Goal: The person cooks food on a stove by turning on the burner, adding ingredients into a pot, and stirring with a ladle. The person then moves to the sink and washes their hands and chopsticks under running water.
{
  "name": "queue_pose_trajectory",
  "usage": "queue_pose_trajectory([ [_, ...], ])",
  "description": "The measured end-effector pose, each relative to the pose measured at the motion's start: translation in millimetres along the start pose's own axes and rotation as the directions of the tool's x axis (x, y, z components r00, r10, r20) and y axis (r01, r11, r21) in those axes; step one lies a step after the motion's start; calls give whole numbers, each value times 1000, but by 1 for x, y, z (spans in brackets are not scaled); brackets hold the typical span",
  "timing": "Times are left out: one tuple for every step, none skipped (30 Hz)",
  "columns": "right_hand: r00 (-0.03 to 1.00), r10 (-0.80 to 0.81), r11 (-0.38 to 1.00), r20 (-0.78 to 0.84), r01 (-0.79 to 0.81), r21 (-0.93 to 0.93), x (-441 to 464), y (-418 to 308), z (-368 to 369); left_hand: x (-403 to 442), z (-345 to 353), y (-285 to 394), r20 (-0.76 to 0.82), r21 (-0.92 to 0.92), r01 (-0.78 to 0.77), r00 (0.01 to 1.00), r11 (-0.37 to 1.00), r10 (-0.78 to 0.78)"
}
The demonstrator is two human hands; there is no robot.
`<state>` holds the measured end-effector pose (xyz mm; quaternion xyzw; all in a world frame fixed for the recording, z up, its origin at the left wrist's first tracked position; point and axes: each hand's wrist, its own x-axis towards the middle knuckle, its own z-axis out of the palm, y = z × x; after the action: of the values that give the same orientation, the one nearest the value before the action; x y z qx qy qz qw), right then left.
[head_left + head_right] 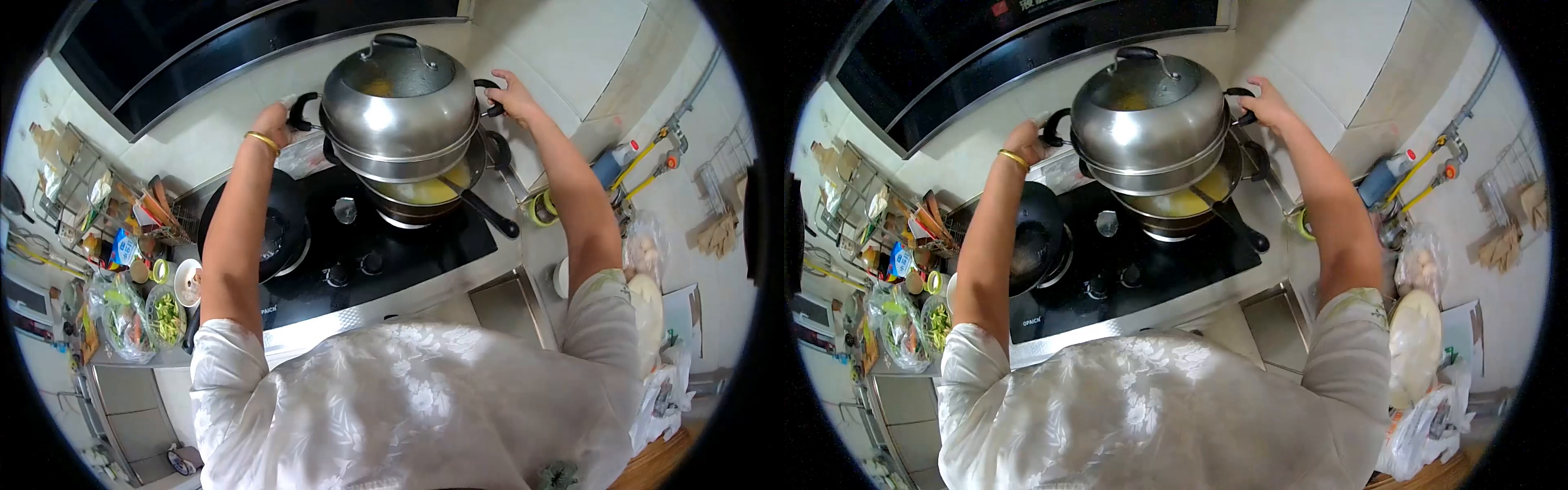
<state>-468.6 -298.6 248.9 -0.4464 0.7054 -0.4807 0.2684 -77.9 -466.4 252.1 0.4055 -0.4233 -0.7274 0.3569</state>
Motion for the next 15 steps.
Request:
queue_pose_trajectory([
  [1000,-8,1000,-16,8,28,8,13,-4,13,2,-8,10,39,12,1000,999,-12],
  [999,-15,998,-31,17,57,15,26,-7,26,2,-17,17,79,23,1000,997,-25],
  [999,-31,996,-30,33,83,27,43,-9,20,14,-18,-28,149,22,999,989,-18],
  [998,-45,995,-37,48,88,31,52,-8,26,13,-22,-46,175,-2,999,985,10],
  [997,-58,994,-46,62,92,34,62,-8,36,9,-29,-63,202,-24,997,979,38],
  [996,-71,993,-55,76,93,33,62,-8,34,13,-30,-77,227,-47,995,973,66],
  [995,-63,994,-74,69,89,31,62,-8,25,23,-30,-75,129,-34,996,991,44],
  [994,-53,995,-92,61,84,30,61,-8,30,20,-31,-104,196,-33,993,980,54],
  [993,-41,996,-108,49,80,25,59,-9,42,11,-34,-132,263,-25,989,965,62],
  [987,-14,997,-158,26,72,21,60,-10,58,-1,-38,-160,327,-14,985,945,70],
  [978,11,998,-210,3,65,17,61,-12,87,-22,-45,-110,409,-36,990,912,88],
  [965,37,998,-261,-23,58,11,60,-14,80,-16,-45,-131,381,-33,987,924,90],
  [950,24,1000,-311,-28,-7,-13,51,-15,66,-3,-40,-154,352,-29,984,935,89],
  [955,-93,995,-282,80,-59,-36,55,-19,58,3,-38,-176,322,-29,980,946,90],
  [945,-214,975,-247,193,-108,-61,59,-24,71,-7,-42,-182,351,-57,975,935,127],
])
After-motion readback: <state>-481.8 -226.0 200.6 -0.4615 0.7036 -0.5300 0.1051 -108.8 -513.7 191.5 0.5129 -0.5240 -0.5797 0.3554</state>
